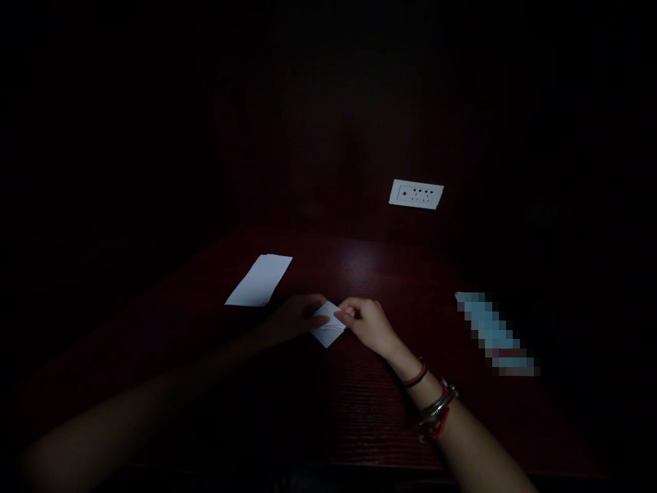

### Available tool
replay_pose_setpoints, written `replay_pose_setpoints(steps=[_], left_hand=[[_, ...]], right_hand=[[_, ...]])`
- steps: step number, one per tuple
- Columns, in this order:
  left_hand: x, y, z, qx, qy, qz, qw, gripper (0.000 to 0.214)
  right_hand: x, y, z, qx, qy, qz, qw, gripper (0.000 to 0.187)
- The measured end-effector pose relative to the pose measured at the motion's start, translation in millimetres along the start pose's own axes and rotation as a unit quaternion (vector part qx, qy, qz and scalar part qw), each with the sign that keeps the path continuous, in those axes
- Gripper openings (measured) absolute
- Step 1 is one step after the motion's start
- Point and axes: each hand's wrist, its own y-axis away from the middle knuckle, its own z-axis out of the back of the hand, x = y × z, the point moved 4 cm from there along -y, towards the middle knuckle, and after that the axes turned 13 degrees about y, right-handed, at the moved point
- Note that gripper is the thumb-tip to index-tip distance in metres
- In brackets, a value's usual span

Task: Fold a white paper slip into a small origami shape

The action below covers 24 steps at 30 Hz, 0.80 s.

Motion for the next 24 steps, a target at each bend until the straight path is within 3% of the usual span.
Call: replay_pose_setpoints(steps=[6,12,18,24], left_hand=[[3,2,-0.3,0.009,0.032,0.001,0.999,0.024],[11,-1,6.0,-0.019,0.066,0.036,0.997,0.024],[20,0,11.9,-0.055,0.159,0.067,0.983,0.02],[12,3,8.3,-0.055,0.27,0.074,0.959,0.04]], right_hand=[[2,1,-2,0.045,-0.034,0.002,0.998,0.025],[-3,-1,-4,0.085,-0.148,-0.023,0.985,0.027],[-15,-4,-4,0.043,-0.26,-0.091,0.96,0.03],[-7,-1,-3,0.03,-0.283,-0.099,0.954,0.042]])
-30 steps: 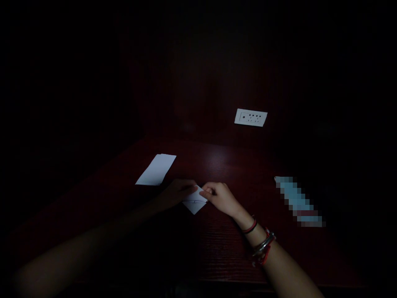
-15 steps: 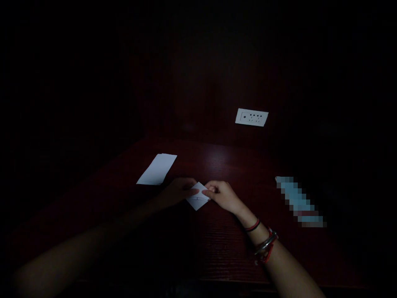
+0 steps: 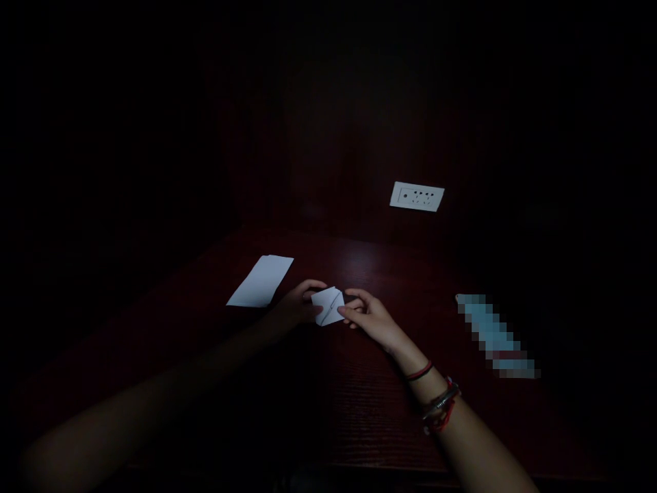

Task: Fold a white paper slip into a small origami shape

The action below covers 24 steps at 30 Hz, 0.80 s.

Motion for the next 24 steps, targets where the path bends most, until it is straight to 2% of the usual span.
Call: replay_pose_setpoints(steps=[4,8,14,19,21,24], left_hand=[[4,0,-7.6,0.013,-0.003,0.019,1.0,0.04],[14,-3,-12.2,0.034,0.001,0.053,0.998,0.032],[17,-2,-14.9,0.048,-0.028,0.053,0.997,0.036],[19,-2,-18.7,0.054,-0.006,0.043,0.998,0.039],[19,-1,-19.4,0.048,-0.003,0.034,0.998,0.039],[18,-1,-18.6,0.039,-0.027,0.023,0.999,0.036]], right_hand=[[-3,-3,3,-0.035,0.029,0.011,0.999,0.031],[-6,-4,11,-0.087,0.108,0.031,0.99,0.018],[3,1,11,-0.12,0.207,0.086,0.967,0.02],[17,8,8,-0.147,0.281,0.137,0.938,0.02],[17,8,9,-0.154,0.285,0.142,0.935,0.021],[12,6,9,-0.143,0.258,0.133,0.946,0.023]])
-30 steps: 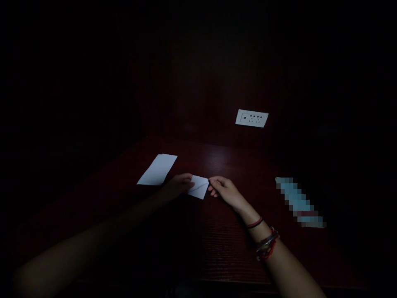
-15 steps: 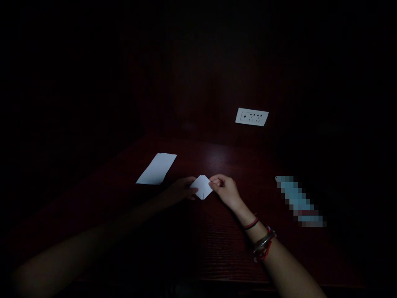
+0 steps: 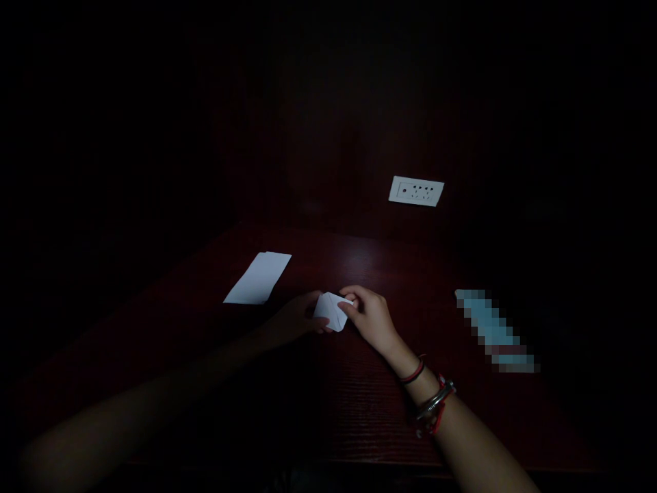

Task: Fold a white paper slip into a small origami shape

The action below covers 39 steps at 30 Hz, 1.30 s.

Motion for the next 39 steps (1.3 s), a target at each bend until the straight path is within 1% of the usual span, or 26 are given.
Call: replay_pose_setpoints(steps=[4,6,8,11,13,16,18,20,21,23,25,27,29,31,34,39], left_hand=[[-3,-1,4.7,-0.01,-0.035,-0.006,0.999,0.03],[-4,-1,7.0,-0.006,-0.053,-0.014,0.999,0.026],[-6,-1,9.7,-0.006,-0.094,-0.027,0.995,0.024],[-11,-1,13.0,-0.017,-0.211,-0.076,0.974,0.019],[-14,0,12.7,-0.013,-0.287,-0.113,0.951,0.016],[-20,0,9.5,-0.005,-0.362,-0.146,0.921,0.014],[-26,1,6.3,-0.009,-0.392,-0.167,0.904,0.014],[-33,2,3.3,-0.016,-0.402,-0.185,0.897,0.014],[-36,3,2.7,-0.02,-0.397,-0.189,0.898,0.015],[-40,4,3.8,-0.03,-0.369,-0.184,0.911,0.015],[-39,4,7.4,-0.035,-0.319,-0.161,0.933,0.016],[-34,2,11.1,-0.028,-0.261,-0.132,0.956,0.019],[-27,0,13.3,-0.019,-0.209,-0.114,0.971,0.022],[-20,-2,13.7,-0.012,-0.18,-0.105,0.978,0.023],[-14,-3,12.1,-0.005,-0.168,-0.092,0.981,0.023],[-11,-2,11.0,-0.011,-0.166,-0.066,0.984,0.027]], right_hand=[[-11,-2,-8,0.056,-0.083,-0.046,0.994,0.019],[-15,-3,-13,0.086,-0.133,-0.075,0.985,0.016],[-18,-2,-17,0.115,-0.164,-0.097,0.975,0.014],[-20,1,-21,0.158,-0.15,-0.108,0.97,0.014],[-18,2,-20,0.169,-0.099,-0.085,0.977,0.014],[-7,3,-12,0.143,-0.001,-0.008,0.99,0.011],[3,2,-4,0.097,0.052,0.042,0.993,0.01],[10,1,3,0.049,0.085,0.072,0.993,0.01],[12,1,6,0.033,0.092,0.076,0.992,0.011],[12,0,7,0.028,0.078,0.067,0.994,0.013],[7,0,4,0.051,0.03,0.038,0.998,0.016],[1,0,-1,0.081,-0.029,0.006,0.996,0.02],[-5,-1,-7,0.107,-0.075,-0.022,0.991,0.022],[-11,-1,-12,0.126,-0.108,-0.053,0.985,0.022],[-16,0,-18,0.142,-0.157,-0.095,0.973,0.021],[-17,0,-20,0.15,-0.209,-0.105,0.961,0.02]])
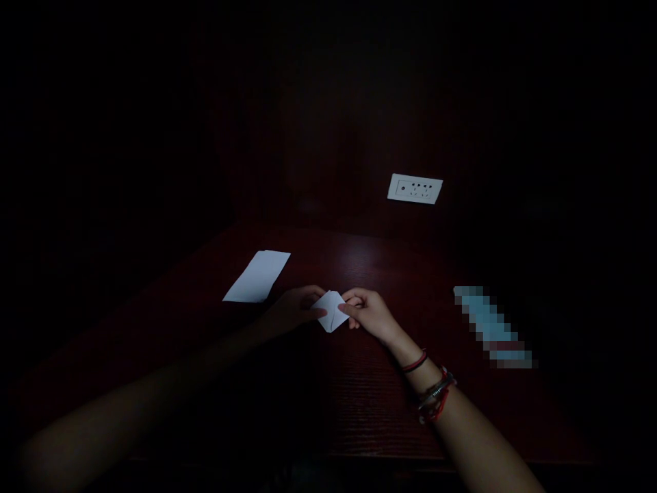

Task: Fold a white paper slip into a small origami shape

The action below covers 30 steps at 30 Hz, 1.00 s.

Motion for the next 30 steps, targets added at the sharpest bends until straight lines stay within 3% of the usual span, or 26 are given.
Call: replay_pose_setpoints(steps=[9,22,26,30], left_hand=[[3,-1,0.5,-0.002,-0.027,0.015,1.0,0.027],[9,-2,6.3,0.009,-0.068,0.009,0.998,0.023],[5,-1,3.0,0.006,-0.06,0.018,0.998,0.024],[1,0,4.7,0.001,-0.07,0.025,0.997,0.024]], right_hand=[[5,1,2,-0.041,0.102,0.039,0.993,0.019],[-2,-1,0,-0.005,0.08,-0.011,0.997,0.018],[4,1,0,-0.05,0.108,-0.006,0.993,0.015],[9,2,6,-0.083,0.209,0.035,0.974,0.014]])
